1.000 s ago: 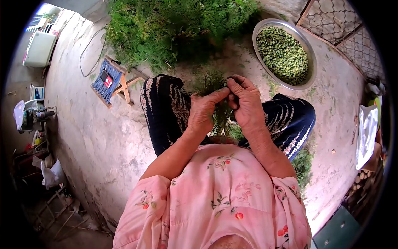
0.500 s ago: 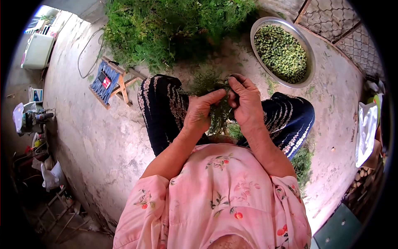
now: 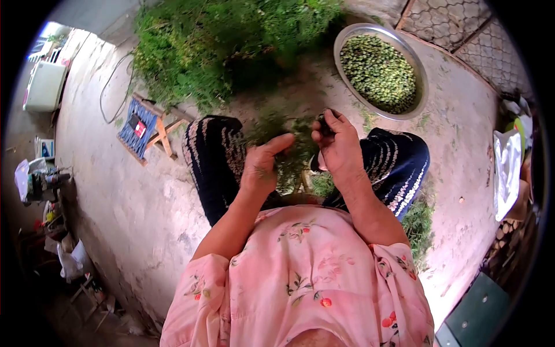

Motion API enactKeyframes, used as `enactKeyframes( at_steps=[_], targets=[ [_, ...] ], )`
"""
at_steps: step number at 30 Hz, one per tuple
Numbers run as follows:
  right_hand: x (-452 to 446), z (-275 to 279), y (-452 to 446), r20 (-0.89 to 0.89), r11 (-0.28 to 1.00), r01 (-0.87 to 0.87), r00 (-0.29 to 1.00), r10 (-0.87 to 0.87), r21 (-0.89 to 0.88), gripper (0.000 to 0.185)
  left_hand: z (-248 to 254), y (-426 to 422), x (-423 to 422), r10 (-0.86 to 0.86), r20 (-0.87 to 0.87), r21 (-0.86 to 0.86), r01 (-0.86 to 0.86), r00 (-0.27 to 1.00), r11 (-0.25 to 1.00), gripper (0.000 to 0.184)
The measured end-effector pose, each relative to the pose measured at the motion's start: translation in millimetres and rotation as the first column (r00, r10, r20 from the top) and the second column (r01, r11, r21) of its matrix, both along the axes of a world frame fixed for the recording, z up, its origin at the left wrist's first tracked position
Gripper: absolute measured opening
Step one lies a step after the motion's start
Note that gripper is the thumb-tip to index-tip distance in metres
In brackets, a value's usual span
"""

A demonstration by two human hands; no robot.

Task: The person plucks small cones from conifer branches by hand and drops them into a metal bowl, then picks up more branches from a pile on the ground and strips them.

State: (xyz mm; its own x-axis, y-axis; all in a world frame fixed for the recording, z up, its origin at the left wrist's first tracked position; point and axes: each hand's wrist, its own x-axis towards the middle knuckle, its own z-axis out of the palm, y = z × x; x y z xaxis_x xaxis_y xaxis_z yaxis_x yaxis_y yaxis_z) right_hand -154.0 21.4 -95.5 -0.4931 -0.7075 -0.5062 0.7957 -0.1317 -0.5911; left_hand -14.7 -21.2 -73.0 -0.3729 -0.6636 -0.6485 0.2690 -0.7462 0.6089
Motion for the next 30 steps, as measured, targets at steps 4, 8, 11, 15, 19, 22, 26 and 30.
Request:
enactKeyframes(
  at_steps=[4,8,11,15,19,22,26,30],
  targets=[
    [-53,-17,3,0.118,0.998,0.063,0.991,-0.061,-0.014,0.012,1,0,5,-0.01,0.045,-0.031,0.011,0.999,0.999,0.019],
    [-153,-43,-12,0.135,0.933,0.313,0.947,-0.292,-0.175,0.03,-21,-1,13,0.042,0.056,-0.159,-0.032,0.998,0.987,0.02],
    [-191,-10,-15,-0.14,0.93,0.293,0.935,-0.327,-0.22,0.037,-13,-1,11,0.115,-0.024,-0.045,-0.116,0.993,0.992,0.023],
    [-242,5,-16,-0.123,0.88,0.399,0.89,-0.44,-0.259,0.031,-11,0,9,0.176,0.007,-0.073,-0.175,0.984,0.982,0.025],
    [-272,0,-11,-0.253,0.85,0.481,0.813,-0.525,-0.217,0.027,-11,-1,13,0.165,0.073,0.0,-0.165,0.984,0.986,0.024],
    [-256,1,-3,-0.409,0.893,0.425,0.796,-0.446,-0.148,0.024,-31,-5,18,0.156,-0.001,0.03,-0.156,0.988,0.987,0.02],
    [-210,-11,0,-0.128,0.883,0.452,0.875,-0.467,-0.128,0.018,-26,-5,17,0.159,0.153,0.078,-0.173,0.975,0.982,0.016],
    [-136,3,17,-0.217,0.954,0.245,0.954,-0.206,0.174,0.026,-30,-8,20,0.13,-0.067,0.028,-0.128,0.989,0.991,0.018]
  ],
)
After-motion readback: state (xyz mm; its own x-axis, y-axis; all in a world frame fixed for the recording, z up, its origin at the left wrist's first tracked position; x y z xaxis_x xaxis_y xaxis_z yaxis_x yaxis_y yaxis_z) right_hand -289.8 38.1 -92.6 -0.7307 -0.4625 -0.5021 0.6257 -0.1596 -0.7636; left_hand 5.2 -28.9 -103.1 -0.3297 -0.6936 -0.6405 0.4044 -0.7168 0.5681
